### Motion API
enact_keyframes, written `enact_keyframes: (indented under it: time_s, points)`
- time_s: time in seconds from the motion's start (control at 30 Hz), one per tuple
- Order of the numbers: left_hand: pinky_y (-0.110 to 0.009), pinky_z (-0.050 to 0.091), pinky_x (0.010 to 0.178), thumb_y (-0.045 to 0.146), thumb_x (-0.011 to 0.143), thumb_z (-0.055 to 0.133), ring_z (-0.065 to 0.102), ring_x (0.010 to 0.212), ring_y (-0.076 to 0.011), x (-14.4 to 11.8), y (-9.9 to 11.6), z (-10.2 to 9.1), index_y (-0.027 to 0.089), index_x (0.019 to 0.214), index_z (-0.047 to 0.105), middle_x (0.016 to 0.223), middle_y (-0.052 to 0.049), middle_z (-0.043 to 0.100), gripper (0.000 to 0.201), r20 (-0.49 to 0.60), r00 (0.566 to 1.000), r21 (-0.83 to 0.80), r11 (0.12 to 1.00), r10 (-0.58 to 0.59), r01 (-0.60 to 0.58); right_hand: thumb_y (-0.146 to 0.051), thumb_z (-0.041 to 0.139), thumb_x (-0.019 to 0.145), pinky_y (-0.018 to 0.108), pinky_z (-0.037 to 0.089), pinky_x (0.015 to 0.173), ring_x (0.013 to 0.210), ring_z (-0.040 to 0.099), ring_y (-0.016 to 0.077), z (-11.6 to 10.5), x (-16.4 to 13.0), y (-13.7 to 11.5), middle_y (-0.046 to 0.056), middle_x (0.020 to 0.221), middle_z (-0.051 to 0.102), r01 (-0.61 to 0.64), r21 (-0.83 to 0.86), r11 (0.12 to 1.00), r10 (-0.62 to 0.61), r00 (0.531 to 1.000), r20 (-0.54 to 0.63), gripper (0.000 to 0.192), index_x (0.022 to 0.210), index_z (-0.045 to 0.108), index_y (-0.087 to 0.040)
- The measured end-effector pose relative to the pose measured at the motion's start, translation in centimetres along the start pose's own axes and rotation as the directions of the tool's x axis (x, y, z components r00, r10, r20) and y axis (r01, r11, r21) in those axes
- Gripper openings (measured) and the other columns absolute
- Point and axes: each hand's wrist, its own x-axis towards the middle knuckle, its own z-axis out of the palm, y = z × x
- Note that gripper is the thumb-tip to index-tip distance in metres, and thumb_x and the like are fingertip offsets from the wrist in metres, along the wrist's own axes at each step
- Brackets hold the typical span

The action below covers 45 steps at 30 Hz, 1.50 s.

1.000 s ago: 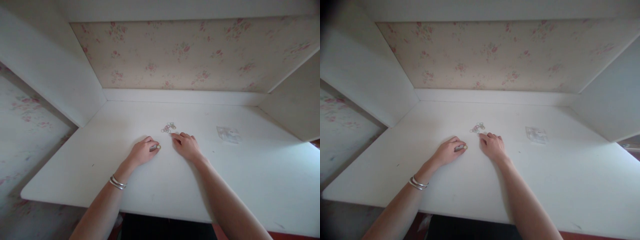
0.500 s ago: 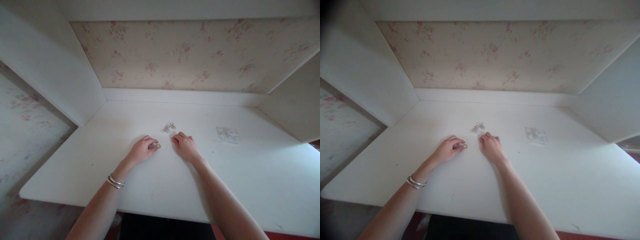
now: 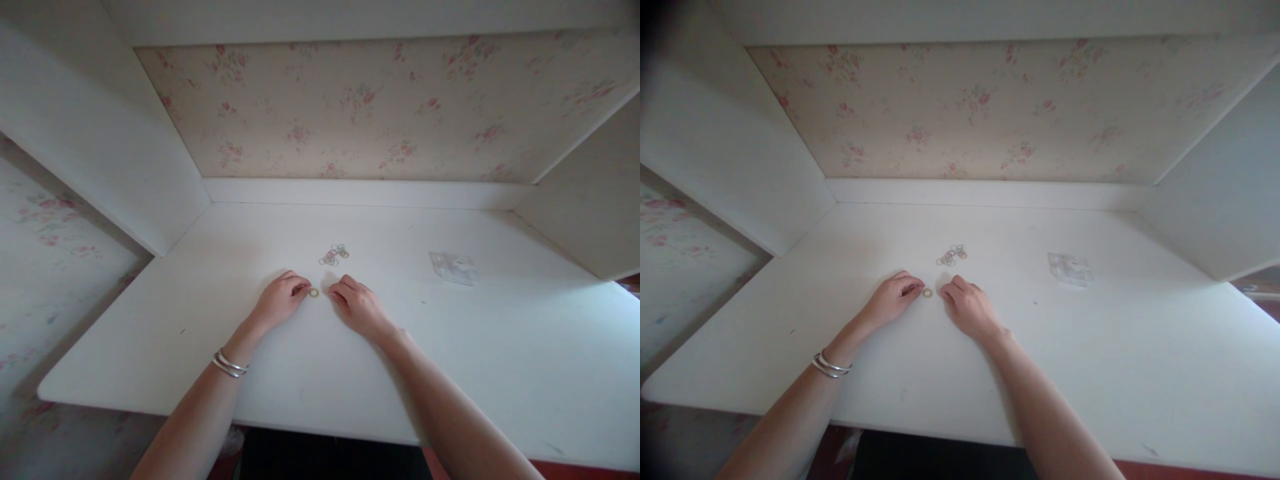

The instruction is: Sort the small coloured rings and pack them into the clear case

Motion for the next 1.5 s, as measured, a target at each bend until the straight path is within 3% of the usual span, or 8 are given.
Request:
enact_keyframes:
  time_s: [0.17,0.27,0.4,0.5,0.83,1.2,1.33,1.5]
  points:
    - [-0.025,0.045,0.072,0.029,0.087,0.05,0.058,0.079,-0.0133,0.1,0.0,0.0,0.021,0.088,0.068,0.088,-0.002,0.064,0.02,0.008,1.0,0.009,1.0,0.002,-0.003,-0.027,0.041,0.094,0.024,0.039,0.073,0.075,0.056,0.0122,0.1,0.1,0.2,0.003,0.088,0.059,0.012,-0.032,0.999,-0.012,1.0,0.021,0.024,0.093,0.064,-0.024]
    - [-0.026,0.046,0.072,0.031,0.086,0.049,0.058,0.076,-0.0131,0.7,0.0,0.1,0.021,0.091,0.068,0.089,-0.002,0.064,0.022,0.009,1.0,0.006,1.0,-0.027,0.027,-0.03,0.039,0.093,0.023,0.039,0.068,0.072,0.055,0.0116,0.0,0.1,0.8,0.003,0.086,0.06,-0.061,0.085,0.994,0.068,0.995,-0.077,0.026,0.093,0.064,-0.022]
    - [-0.025,0.047,0.072,0.03,0.086,0.049,0.059,0.074,-0.012,2.6,0.0,0.4,0.02,0.095,0.068,0.093,-0.003,0.063,0.023,0.002,1.0,0.023,1.0,-0.016,0.016,-0.034,0.041,0.089,0.025,0.04,0.064,0.067,0.054,0.0132,-0.4,0.5,2.0,0.004,0.081,0.063,-0.27,0.269,0.925,0.34,0.902,-0.266,0.028,0.089,0.066,-0.02]
    - [-0.024,0.047,0.074,0.029,0.086,0.05,0.06,0.076,-0.0119,4.2,0.1,0.7,0.022,0.098,0.067,0.096,-0.003,0.062,0.022,0.009,1.0,0.087,0.996,0.02,-0.021,-0.035,0.045,0.084,0.026,0.04,0.062,0.064,0.053,0.014,-0.7,0.8,2.8,0.003,0.075,0.064,-0.348,0.363,0.864,0.456,0.847,-0.274,0.027,0.085,0.068,-0.02]
    - [-0.025,0.044,0.076,0.03,0.086,0.052,0.059,0.083,-0.0145,6.6,0.0,0.9,0.024,0.089,0.069,0.09,-0.002,0.064,0.018,0.1,0.992,0.222,0.971,0.073,-0.093,-0.037,0.047,0.081,0.025,0.037,0.06,0.06,0.05,0.0131,-0.9,1.0,3.0,0.001,0.067,0.061,-0.364,0.431,0.826,0.485,0.849,-0.212,0.027,0.084,0.069,-0.02]
    - [-0.026,0.044,0.073,0.023,0.091,0.042,0.058,0.08,-0.0139,2.2,1.0,0.1,0.019,0.087,0.059,0.092,-0.003,0.058,0.018,0.06,0.996,0.166,0.983,0.07,-0.079,-0.046,0.04,0.086,0.025,0.038,0.062,0.067,0.054,0.0146,-1.3,1.0,2.4,0.003,0.076,0.065,-0.385,0.445,0.809,0.503,0.844,-0.185,0.039,0.089,0.067,-0.018]
    - [-0.025,0.044,0.072,0.021,0.092,0.041,0.056,0.078,-0.0125,1.3,2.3,0.0,0.018,0.089,0.057,0.091,-0.003,0.057,0.017,0.065,0.987,0.101,0.983,0.146,-0.152,-0.045,0.039,0.087,0.026,0.038,0.064,0.068,0.055,0.0148,-1.2,1.1,2.3,0.004,0.077,0.066,-0.377,0.427,0.822,0.49,0.85,-0.193,0.038,0.088,0.067,-0.019]
    - [-0.029,0.041,0.077,0.021,0.092,0.044,0.055,0.083,-0.0152,1.4,3.5,0.7,0.018,0.087,0.06,0.089,-0.003,0.058,0.017,0.096,0.964,0.219,0.94,0.247,-0.263,-0.044,0.039,0.088,0.025,0.038,0.064,0.071,0.056,0.015,-0.9,1.0,2.3,0.003,0.08,0.066,-0.377,0.415,0.828,0.485,0.853,-0.193,0.037,0.089,0.067,-0.02]
